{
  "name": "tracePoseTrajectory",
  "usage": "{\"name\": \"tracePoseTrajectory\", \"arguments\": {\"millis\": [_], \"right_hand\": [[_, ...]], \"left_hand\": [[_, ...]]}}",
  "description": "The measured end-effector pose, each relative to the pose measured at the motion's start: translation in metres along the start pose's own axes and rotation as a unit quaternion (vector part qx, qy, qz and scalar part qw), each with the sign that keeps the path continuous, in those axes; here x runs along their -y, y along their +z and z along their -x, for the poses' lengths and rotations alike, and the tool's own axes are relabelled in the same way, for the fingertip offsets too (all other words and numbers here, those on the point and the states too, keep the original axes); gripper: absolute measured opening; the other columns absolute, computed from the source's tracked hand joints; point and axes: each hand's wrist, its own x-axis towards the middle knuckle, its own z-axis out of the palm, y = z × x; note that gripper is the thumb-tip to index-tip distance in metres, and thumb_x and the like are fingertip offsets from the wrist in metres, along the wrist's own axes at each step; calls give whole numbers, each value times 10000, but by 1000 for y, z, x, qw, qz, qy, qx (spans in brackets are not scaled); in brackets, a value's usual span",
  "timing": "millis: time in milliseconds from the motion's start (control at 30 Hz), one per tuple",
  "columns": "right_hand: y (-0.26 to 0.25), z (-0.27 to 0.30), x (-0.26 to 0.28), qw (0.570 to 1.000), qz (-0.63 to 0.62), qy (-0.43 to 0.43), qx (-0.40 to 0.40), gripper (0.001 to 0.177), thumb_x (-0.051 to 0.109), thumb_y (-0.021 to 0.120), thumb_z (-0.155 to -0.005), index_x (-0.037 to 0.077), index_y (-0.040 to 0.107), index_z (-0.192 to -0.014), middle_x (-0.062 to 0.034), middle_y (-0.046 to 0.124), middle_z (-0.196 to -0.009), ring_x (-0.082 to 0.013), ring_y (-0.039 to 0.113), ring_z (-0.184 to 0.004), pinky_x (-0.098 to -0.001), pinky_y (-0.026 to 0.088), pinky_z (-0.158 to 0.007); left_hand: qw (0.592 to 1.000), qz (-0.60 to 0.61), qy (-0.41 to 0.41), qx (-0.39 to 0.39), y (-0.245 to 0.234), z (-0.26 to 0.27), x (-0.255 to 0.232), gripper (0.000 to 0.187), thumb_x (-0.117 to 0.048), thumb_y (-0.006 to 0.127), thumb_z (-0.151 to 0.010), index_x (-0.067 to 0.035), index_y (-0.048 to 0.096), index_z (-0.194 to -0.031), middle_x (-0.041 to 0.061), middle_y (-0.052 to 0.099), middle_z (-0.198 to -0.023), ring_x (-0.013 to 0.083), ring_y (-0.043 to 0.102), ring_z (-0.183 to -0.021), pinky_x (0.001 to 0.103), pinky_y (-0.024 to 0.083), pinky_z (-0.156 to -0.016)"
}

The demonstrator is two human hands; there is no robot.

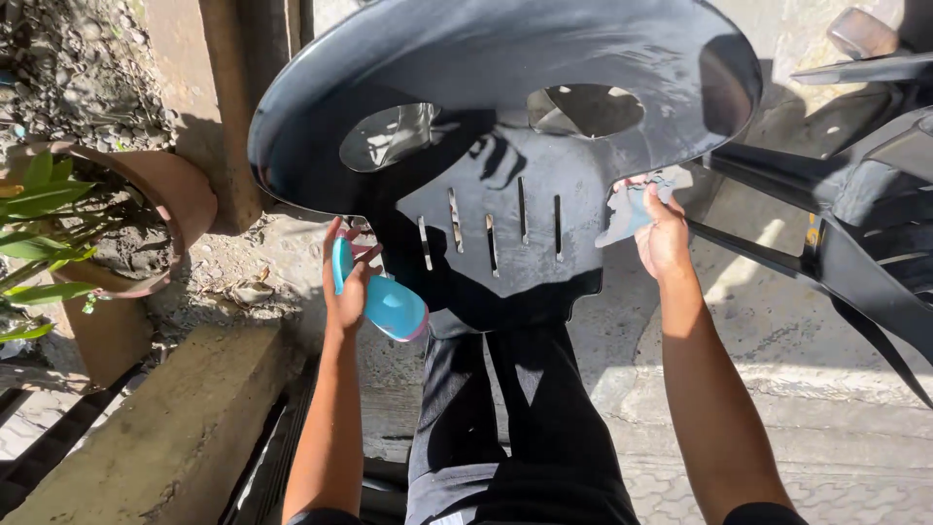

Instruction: Wiping down tables and plastic chairs with a cleaning spray and a cloth.

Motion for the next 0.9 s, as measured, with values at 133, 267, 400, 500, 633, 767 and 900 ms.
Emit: {"name": "tracePoseTrajectory", "arguments": {"millis": [133,267,400,500,633,767,900], "right_hand": [[71,12,122,970,-137,-193,56,394,308,608,-1080,29,577,-1356,-75,667,-1299,-221,610,-1289,-396,464,-1183],[156,21,228,941,-111,-294,124,543,470,609,-1009,67,507,-1360,-178,727,-1224,-280,689,-1196,-463,543,-1129],[198,29,254,933,188,-283,116,417,436,650,-1070,37,658,-1192,-56,717,-1022,-164,647,-977,-351,531,-927],[200,49,244,898,330,-290,25,389,397,676,-1038,11,725,-1050,-5,703,-944,-91,600,-888,-293,497,-826],[180,104,224,897,329,-293,-32,391,388,685,-1009,0,724,-998,-9,708,-877,-82,594,-828,-287,497,-785],[161,157,203,898,302,-318,-34,398,386,695,-1004,-10,721,-972,-5,706,-856,-79,605,-807,-286,500,-767],[139,219,173,889,292,-346,-68,340,327,712,-996,-9,728,-946,-7,697,-804,-77,594,-759,-277,500,-727]], "left_hand": [[1000,18,14,9,14,4,-105,818,49,456,-787,-105,273,-1570,130,543,-1386,266,712,-1072,357,631,-866],[992,36,109,48,34,0,-206,795,37,462,-785,-78,350,-1564,174,642,-1230,268,720,-938,365,629,-818],[996,-21,80,36,34,-22,-218,587,-18,520,-884,-6,496,-1470,140,705,-975,213,697,-784,323,552,-692],[999,-21,25,-8,38,-11,-217,416,-52,547,-938,71,570,-1335,129,721,-873,206,709,-749,323,561,-660],[997,29,63,-23,42,53,-209,476,18,519,-847,31,577,-1319,127,660,-819,230,699,-676,348,565,-602],[996,49,68,-30,44,124,-210,524,38,503,-842,10,556,-1362,127,680,-895,231,686,-669,350,566,-601],[997,49,57,-31,34,188,-193,579,54,502,-829,-19,521,-1403,99,710,-1023,214,685,-685,348,569,-620]]}}
